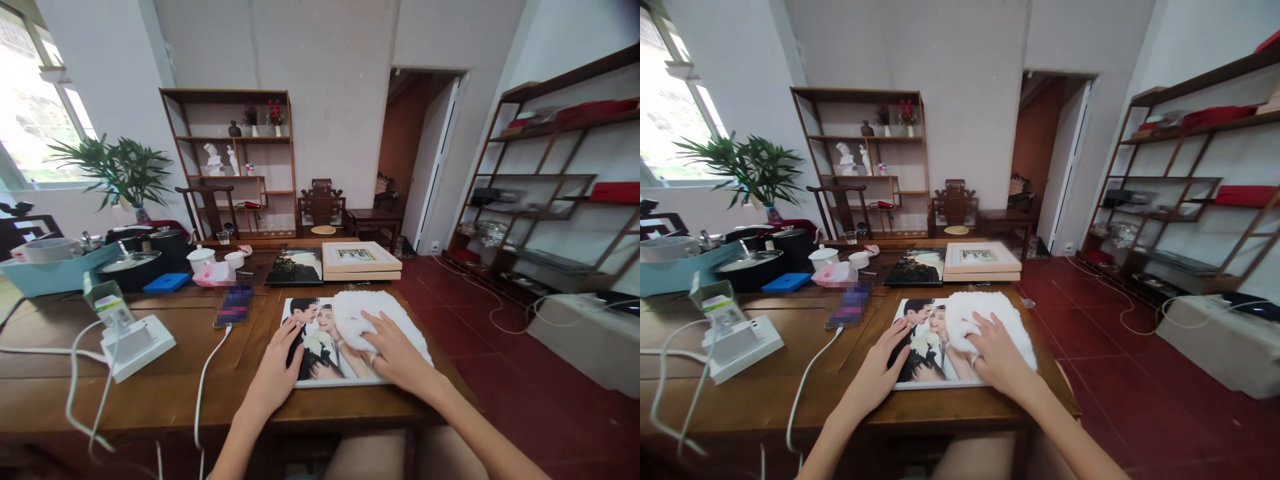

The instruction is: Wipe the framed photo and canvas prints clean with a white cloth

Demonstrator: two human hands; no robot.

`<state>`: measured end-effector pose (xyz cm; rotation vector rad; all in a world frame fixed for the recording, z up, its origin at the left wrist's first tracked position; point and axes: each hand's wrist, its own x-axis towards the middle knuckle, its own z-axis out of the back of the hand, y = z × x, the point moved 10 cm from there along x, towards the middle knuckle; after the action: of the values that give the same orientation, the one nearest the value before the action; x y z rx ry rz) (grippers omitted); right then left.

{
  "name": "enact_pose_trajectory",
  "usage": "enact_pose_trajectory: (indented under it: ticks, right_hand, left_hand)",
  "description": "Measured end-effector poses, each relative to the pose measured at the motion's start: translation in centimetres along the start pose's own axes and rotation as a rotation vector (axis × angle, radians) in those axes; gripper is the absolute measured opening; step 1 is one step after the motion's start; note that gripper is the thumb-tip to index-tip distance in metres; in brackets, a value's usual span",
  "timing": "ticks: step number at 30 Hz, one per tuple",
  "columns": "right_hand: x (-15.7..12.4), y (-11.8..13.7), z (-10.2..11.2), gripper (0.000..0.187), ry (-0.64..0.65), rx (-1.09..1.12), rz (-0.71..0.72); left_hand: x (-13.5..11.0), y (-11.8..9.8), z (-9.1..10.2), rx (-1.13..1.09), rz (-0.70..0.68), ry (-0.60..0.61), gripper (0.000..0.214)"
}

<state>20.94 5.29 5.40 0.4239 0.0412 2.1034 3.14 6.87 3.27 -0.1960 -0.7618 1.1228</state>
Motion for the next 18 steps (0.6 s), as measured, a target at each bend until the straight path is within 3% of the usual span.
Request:
enact_pose_trajectory:
  ticks: [5, 8, 12, 18]
  right_hand:
    - [-4.6, 5.0, 0.8, 0.029, 0.193, 0.148, 0.064]
    - [-5.3, 5.7, 0.9, 0.025, 0.243, 0.193, 0.064]
    - [-2.7, 2.9, 1.0, 0.027, 0.158, 0.196, 0.037]
    - [4.0, -2.6, 0.6, 0.028, 0.048, 0.185, 0.051]
  left_hand:
    - [0.0, -0.1, 0.0, 0.007, -0.016, -0.018, 0.040]
    - [0.0, -0.1, -0.1, 0.020, -0.036, -0.018, 0.039]
    - [-0.1, -0.4, -0.1, 0.020, -0.063, -0.003, 0.039]
    - [0.0, -0.6, -0.1, 0.013, -0.069, 0.022, 0.038]
